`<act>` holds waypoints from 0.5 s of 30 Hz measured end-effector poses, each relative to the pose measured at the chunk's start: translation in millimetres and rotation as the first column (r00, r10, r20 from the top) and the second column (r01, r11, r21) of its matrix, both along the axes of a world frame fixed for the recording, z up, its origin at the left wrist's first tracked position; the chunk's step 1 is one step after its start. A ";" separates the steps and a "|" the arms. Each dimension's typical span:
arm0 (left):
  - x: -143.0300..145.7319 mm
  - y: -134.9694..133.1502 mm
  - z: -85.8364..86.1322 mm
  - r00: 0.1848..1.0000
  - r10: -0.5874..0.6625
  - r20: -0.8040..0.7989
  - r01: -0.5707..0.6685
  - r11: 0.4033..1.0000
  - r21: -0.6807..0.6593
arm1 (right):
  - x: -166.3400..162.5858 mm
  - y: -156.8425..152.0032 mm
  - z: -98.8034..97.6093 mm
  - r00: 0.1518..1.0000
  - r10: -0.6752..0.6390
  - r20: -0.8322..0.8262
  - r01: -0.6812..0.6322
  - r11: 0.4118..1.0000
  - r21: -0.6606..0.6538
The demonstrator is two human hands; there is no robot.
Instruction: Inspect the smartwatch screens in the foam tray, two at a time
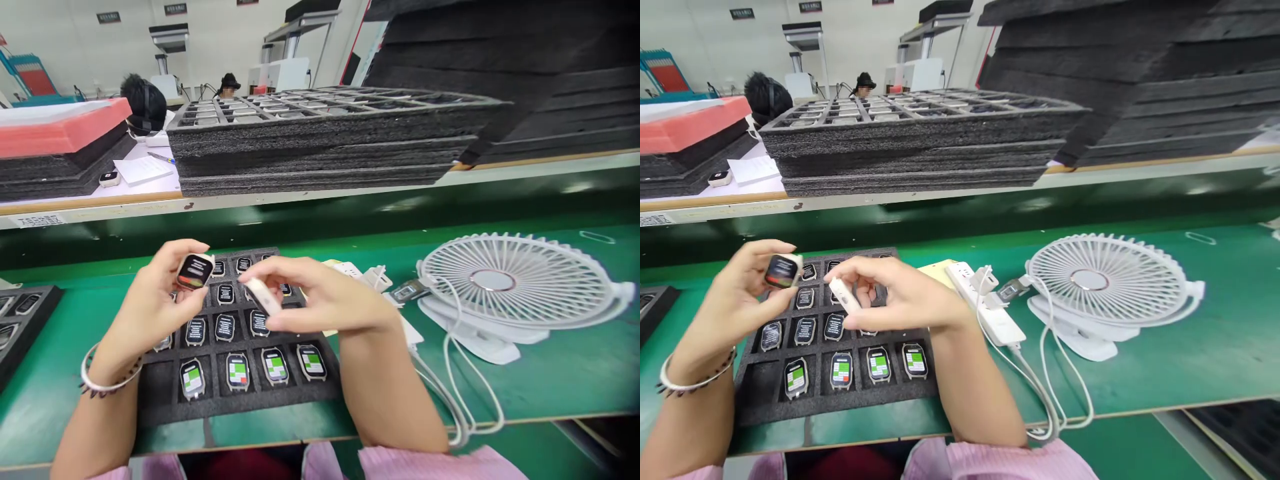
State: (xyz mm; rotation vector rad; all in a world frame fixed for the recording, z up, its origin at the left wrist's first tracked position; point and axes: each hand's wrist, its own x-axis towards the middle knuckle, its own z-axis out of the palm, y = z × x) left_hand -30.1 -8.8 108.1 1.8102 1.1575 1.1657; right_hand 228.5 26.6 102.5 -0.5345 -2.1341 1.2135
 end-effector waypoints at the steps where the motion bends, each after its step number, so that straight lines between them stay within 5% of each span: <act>1: 2.5 8.1 -2.1 0.995 -0.031 -0.095 0.032 0.999 0.004 | -3.5 9.8 -1.4 0.996 0.036 0.082 -0.037 0.999 0.008; 5: 8.0 22.5 -11.6 0.943 -0.103 -0.316 0.105 0.994 -0.011 | -2.2 32.0 -13.6 0.990 0.046 0.137 -0.047 0.999 -0.002; 15: 9.9 18.4 -16.5 0.983 -0.083 -0.164 0.085 0.996 0.005 | -0.9 30.4 -16.6 0.999 0.049 0.014 -0.047 0.993 -0.109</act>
